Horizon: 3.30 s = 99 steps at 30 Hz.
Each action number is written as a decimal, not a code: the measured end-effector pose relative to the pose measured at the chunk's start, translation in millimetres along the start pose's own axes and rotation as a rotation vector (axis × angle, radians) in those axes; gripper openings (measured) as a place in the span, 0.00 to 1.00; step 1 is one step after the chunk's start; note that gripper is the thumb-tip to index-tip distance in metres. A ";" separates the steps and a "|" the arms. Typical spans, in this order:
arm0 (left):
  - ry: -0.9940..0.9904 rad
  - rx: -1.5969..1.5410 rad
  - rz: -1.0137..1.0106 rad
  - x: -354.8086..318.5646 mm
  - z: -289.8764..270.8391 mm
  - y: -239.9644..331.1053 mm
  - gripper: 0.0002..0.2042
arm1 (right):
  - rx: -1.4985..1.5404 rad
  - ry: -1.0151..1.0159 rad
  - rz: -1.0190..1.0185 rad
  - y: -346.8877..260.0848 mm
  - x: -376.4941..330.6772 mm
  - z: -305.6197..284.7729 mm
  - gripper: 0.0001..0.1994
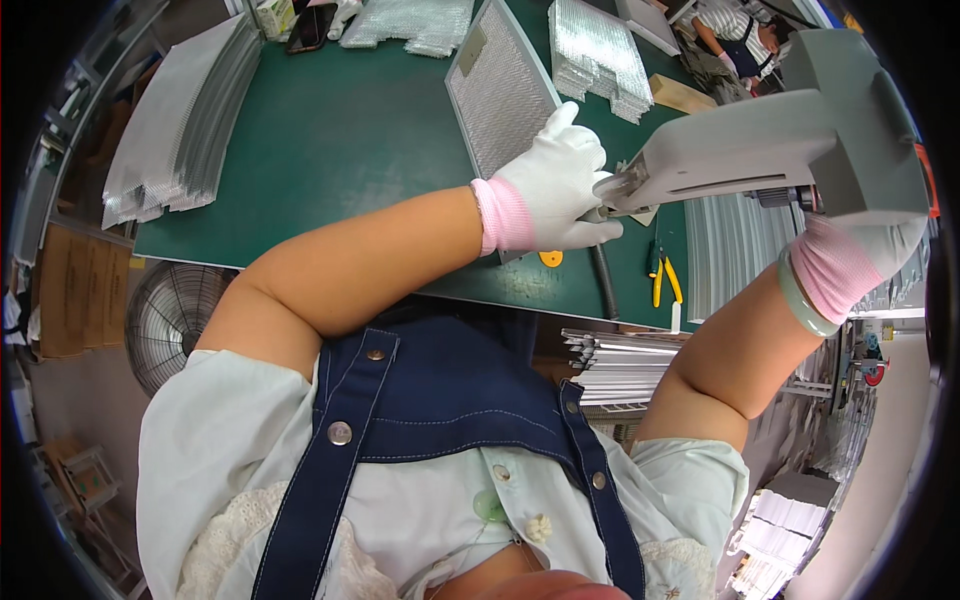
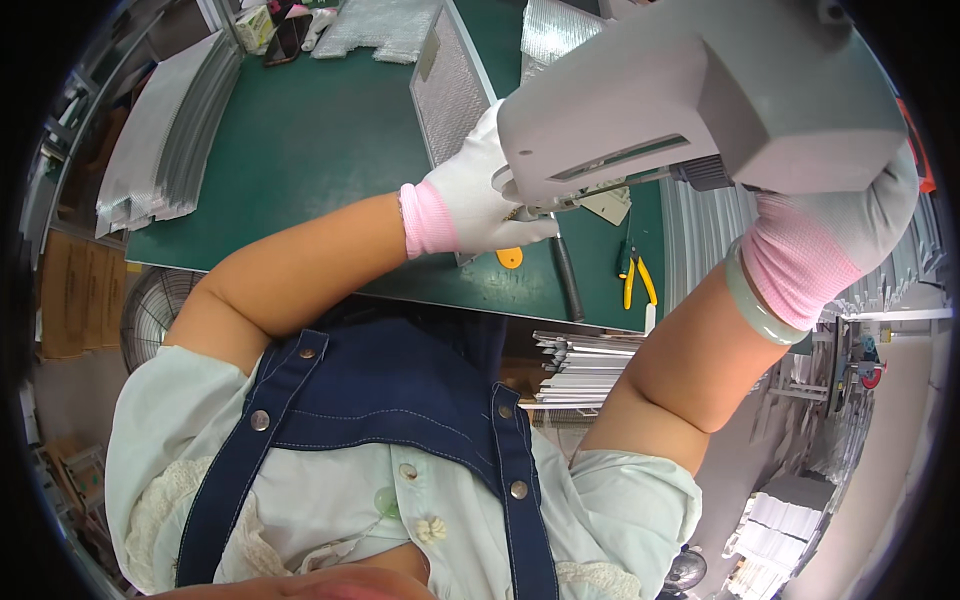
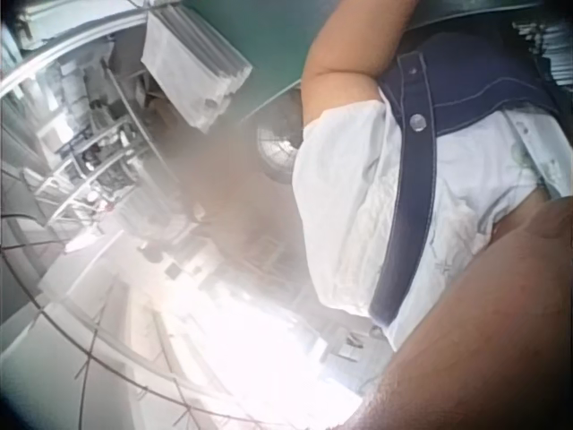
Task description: The person assembles metal mesh panels into rectangular frames. They place a mesh sheet on a workbench, position a plastic insert, and fit metal frame pieces around the edges. The person uses a hammer to tap the frame into place and a handheld stapler to secure the mesh to the frame. The completed units are stacked on the table.
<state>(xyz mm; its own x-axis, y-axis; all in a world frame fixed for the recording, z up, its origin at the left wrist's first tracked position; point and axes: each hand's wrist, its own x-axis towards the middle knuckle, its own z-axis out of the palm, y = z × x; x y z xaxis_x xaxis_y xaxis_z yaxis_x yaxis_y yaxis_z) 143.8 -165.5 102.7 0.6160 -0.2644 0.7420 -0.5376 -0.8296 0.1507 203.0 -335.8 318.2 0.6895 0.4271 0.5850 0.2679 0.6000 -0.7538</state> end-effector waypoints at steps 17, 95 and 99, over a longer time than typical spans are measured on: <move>-0.132 -0.076 -0.054 -0.4 -10.0 4.0 0.17 | -0.050 0.264 0.039 73.9 23.3 -37.2 0.09; -0.589 -0.201 -0.186 -50.2 -127.9 102.9 0.08 | -0.776 0.313 -0.336 67.1 -54.8 -38.7 0.16; -0.621 -0.179 -0.203 -50.3 -127.5 103.8 0.08 | -0.755 0.304 -0.347 68.6 -54.3 -38.0 0.16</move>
<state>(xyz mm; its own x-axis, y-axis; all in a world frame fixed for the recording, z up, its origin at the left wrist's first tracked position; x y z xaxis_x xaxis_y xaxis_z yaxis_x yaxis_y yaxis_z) -16.4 -175.6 164.3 0.9024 -0.3899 0.1831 -0.4308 -0.8125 0.3927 209.5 -343.5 223.4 0.6073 0.0416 0.7934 0.7938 0.0102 -0.6081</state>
